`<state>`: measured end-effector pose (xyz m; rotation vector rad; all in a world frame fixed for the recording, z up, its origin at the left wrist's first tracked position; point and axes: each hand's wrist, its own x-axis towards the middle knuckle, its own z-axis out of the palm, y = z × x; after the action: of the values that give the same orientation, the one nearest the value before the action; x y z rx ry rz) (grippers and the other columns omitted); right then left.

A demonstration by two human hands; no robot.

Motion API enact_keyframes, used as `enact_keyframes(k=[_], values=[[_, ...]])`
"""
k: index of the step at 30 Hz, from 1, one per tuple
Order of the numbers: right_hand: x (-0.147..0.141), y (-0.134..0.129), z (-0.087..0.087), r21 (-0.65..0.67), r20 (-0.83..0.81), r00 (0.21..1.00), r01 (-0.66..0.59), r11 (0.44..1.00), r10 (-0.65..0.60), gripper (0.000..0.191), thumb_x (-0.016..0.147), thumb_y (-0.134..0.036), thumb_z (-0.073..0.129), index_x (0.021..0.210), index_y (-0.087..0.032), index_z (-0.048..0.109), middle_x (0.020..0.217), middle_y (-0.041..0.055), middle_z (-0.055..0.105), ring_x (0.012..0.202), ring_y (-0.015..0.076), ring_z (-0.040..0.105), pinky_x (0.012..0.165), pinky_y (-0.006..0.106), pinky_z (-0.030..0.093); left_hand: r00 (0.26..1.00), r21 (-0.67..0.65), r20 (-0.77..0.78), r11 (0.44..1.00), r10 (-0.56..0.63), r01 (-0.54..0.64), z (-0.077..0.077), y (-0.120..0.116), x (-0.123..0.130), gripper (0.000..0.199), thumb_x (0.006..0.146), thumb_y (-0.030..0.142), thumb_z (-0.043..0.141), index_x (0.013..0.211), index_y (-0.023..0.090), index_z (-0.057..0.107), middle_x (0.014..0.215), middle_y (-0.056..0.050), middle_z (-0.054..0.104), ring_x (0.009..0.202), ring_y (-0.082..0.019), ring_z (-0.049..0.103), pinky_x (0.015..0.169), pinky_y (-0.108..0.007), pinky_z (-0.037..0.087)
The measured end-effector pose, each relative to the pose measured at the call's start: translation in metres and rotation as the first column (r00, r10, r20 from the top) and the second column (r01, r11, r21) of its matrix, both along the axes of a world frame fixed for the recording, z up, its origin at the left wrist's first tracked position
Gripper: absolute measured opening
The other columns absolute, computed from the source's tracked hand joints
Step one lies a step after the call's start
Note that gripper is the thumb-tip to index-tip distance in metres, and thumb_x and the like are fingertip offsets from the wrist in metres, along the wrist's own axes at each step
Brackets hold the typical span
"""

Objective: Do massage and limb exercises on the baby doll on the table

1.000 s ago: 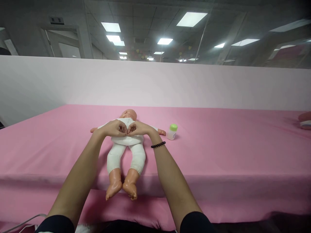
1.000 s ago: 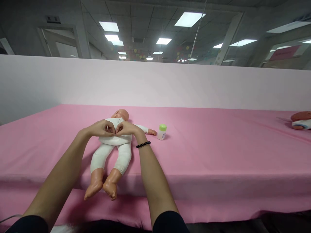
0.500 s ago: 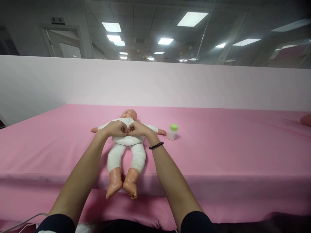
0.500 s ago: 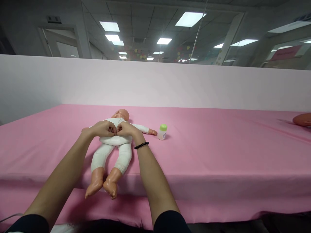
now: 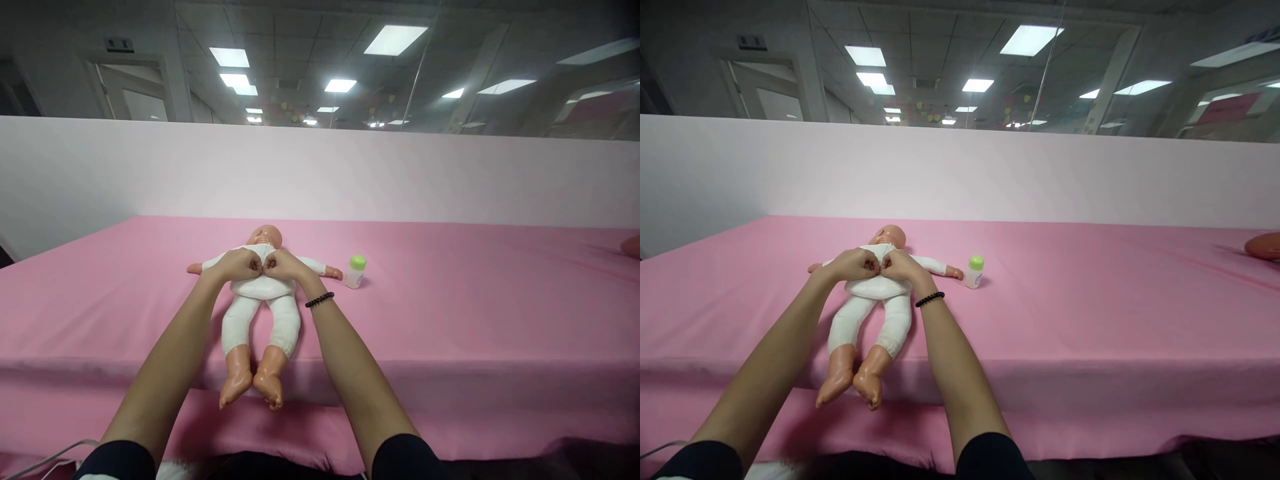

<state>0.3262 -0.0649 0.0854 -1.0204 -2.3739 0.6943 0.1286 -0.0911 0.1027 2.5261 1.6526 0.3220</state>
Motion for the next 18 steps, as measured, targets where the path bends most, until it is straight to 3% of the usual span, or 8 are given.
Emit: enact_keyframes(k=[7, 14, 18], values=[[-0.002, 0.004, -0.003, 0.140, -0.096, 0.988, 0.133, 0.981, -0.121, 0.013, 0.086, -0.018, 0.062, 0.074, -0.019, 0.064, 0.079, 0.0008, 0.072, 0.073, 0.0147, 0.061, 0.065, 0.025, 0.040, 0.990, 0.192, 0.122, 0.978, 0.064, -0.087, -0.005, 0.005, 0.002, 0.028, 0.087, 0.048, 0.058, 0.088, 0.025, 0.074, 0.095, -0.002, 0.078, 0.089, -0.024, 0.070, 0.070, -0.033, 0.046], [-0.009, 0.012, -0.012, 0.217, -0.008, 0.990, 0.139, 0.966, -0.140, 0.019, 0.089, -0.014, 0.063, 0.070, -0.019, 0.063, 0.077, 0.0026, 0.072, 0.071, 0.0156, 0.061, 0.064, 0.027, 0.038, 0.992, 0.118, 0.078, 0.988, 0.095, -0.104, -0.012, 0.010, 0.005, 0.020, 0.085, 0.038, 0.060, 0.085, 0.026, 0.075, 0.096, -0.001, 0.079, 0.090, -0.025, 0.071, 0.071, -0.034, 0.047], [-0.011, 0.019, -0.017, 0.308, -0.104, 0.978, 0.204, 0.929, -0.180, 0.011, 0.091, -0.017, 0.064, 0.081, -0.018, 0.067, 0.089, 0.0048, 0.075, 0.081, 0.0175, 0.064, 0.072, 0.027, 0.041, 0.985, 0.211, 0.127, 0.967, 0.118, -0.143, -0.012, 0.012, 0.005, 0.023, 0.088, 0.041, 0.059, 0.087, 0.024, 0.074, 0.096, -0.004, 0.078, 0.091, -0.025, 0.071, 0.073, -0.034, 0.049]])
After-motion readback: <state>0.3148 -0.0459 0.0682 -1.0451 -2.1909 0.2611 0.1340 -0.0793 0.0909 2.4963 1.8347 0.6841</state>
